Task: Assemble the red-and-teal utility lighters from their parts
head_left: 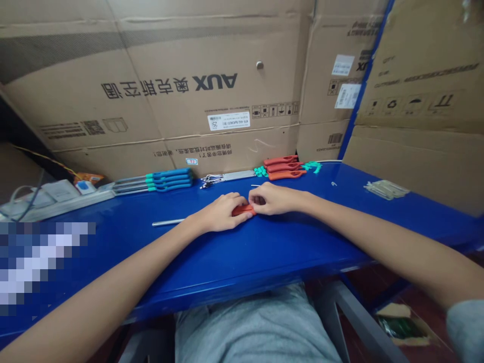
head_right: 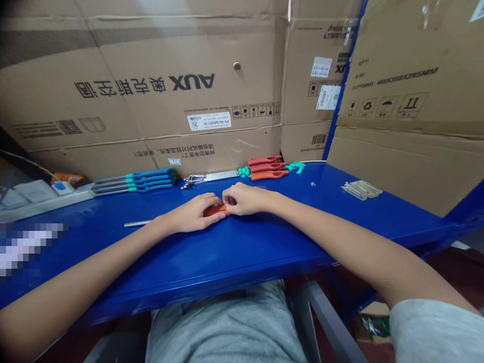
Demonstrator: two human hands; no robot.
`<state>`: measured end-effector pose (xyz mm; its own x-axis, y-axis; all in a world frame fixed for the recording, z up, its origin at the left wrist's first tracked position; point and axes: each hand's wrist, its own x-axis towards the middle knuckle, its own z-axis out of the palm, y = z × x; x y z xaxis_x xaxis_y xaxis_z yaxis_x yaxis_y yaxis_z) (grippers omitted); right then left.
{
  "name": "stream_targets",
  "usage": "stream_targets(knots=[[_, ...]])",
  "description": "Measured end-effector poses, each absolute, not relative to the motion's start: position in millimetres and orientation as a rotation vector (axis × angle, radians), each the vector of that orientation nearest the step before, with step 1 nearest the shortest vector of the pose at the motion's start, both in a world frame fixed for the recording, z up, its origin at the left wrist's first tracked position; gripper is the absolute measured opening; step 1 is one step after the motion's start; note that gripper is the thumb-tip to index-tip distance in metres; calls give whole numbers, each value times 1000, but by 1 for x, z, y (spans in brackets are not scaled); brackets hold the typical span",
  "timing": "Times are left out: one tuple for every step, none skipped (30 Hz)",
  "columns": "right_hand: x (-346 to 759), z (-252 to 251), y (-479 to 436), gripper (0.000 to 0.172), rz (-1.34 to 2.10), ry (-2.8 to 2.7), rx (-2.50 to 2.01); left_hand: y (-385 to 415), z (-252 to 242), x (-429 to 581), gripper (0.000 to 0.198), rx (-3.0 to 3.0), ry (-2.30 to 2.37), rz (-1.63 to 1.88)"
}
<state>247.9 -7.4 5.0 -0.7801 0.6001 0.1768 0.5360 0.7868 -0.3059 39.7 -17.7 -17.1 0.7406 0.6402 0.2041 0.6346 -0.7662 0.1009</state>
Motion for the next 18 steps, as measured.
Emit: stream_targets(knots=[[248,5,-8,6,337,-2721,-903,-18,-17,40,37,2909,1065,355],[248,6,-9,6,329,-2729,-929,-18,-17,40,37,2910,1062,355],[247,7,-10,7,321,-2737,-959,-18,-18,40,37,2911,1061,355],[247,7,-11,8,312,-2746,-992,-18,-18,40,37,2911,1063,356],[247,8,-12,9,299,-2754,-1024,-18,-17,40,37,2912,1067,358],[247,9,-12,10,282,-2762,-1053,-18,-17,40,37,2913,1070,359],[246,10,-13,11,261,-2769,-1077,-18,-17,40,37,2914,1071,360],[246,10,-14,12,236,-2777,-1098,-18,-17,40,37,2915,1070,359],[246,10,-15,13,208,-2785,-1112,-18,-17,40,37,2916,1067,359],[245,10,-15,15,177,-2793,-1119,-18,-17,40,36,2918,1064,360],[244,10,-16,16,143,-2800,-1122,-17,-17,40,36,2920,1061,361],[244,10,-17,17,107,-2806,-1123,-17,-18,40,35,2921,1060,364],[243,9,-18,18,70,-2813,-1121,-17,-18,40,34,2922,1057,364],[242,9,-18,19,35,-2819,-1123,-17,-18,40,34,2924,1055,366],[241,9,-19,20,3,-2824,-1129,-17,-18,40,33,2924,1054,366],[240,9,-20,21,-24,-2829,-1140,-17,-18,40,33,2924,1054,367],[239,9,-21,23,-44,-2834,-1154,-17,-18,40,32,2924,1055,366],[238,9,-22,24,-58,-2839,-1169,-18,-18,40,32,2923,1057,367]])
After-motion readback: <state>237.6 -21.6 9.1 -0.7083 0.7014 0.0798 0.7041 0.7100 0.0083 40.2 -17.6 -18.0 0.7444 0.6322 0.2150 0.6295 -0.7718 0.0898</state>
